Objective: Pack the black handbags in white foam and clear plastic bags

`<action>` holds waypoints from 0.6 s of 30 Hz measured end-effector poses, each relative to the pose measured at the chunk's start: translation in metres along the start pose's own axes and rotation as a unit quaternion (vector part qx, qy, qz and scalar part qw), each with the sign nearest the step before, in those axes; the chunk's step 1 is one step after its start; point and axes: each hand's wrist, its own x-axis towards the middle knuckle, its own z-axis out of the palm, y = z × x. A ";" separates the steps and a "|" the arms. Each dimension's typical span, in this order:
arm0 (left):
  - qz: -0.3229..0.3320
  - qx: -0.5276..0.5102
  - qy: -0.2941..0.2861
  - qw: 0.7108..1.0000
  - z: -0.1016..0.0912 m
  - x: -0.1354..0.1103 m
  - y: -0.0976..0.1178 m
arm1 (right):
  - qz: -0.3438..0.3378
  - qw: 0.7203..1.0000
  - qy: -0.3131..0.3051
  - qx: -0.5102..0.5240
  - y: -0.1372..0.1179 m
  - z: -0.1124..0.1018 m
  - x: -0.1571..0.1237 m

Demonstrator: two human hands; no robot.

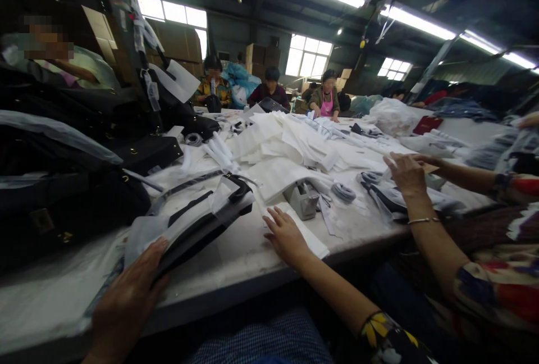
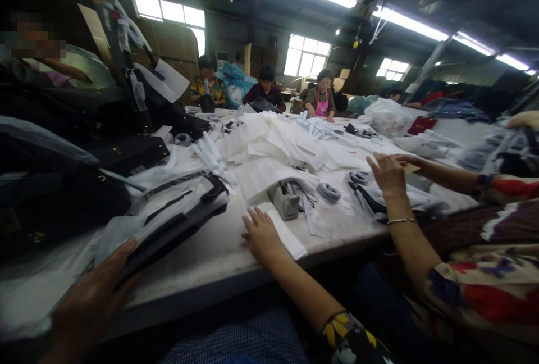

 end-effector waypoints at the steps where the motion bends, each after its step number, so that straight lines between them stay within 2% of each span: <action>1: -0.011 0.000 0.006 1.000 0.001 0.001 0.002 | 0.007 0.999 -0.016 -0.038 0.015 0.000 0.000; 3: -0.032 0.005 0.014 0.999 0.004 0.004 0.005 | 0.002 0.997 -0.033 -0.063 0.035 0.003 0.002; 6: -0.049 0.010 0.012 0.999 0.006 0.008 0.007 | -0.021 0.998 -0.018 -0.049 0.039 0.005 0.011; 9: -0.059 0.009 0.011 0.998 0.005 0.011 0.008 | -0.039 0.999 0.022 -0.025 0.018 0.004 0.016; 12: -0.068 0.006 0.011 0.998 0.004 0.014 0.008 | -0.067 0.992 0.044 0.093 -0.019 0.003 0.005; 14: -0.076 0.008 0.011 0.997 0.003 0.015 0.008 | -0.082 0.978 -0.010 0.192 -0.044 0.001 -0.009; 16: -0.083 0.013 0.013 0.996 0.003 0.016 0.008 | -0.081 0.961 -0.100 0.244 -0.061 -0.001 -0.019; 18: -0.088 0.013 0.013 0.996 0.003 0.015 0.008 | -0.048 0.958 -0.122 0.253 -0.068 0.001 -0.020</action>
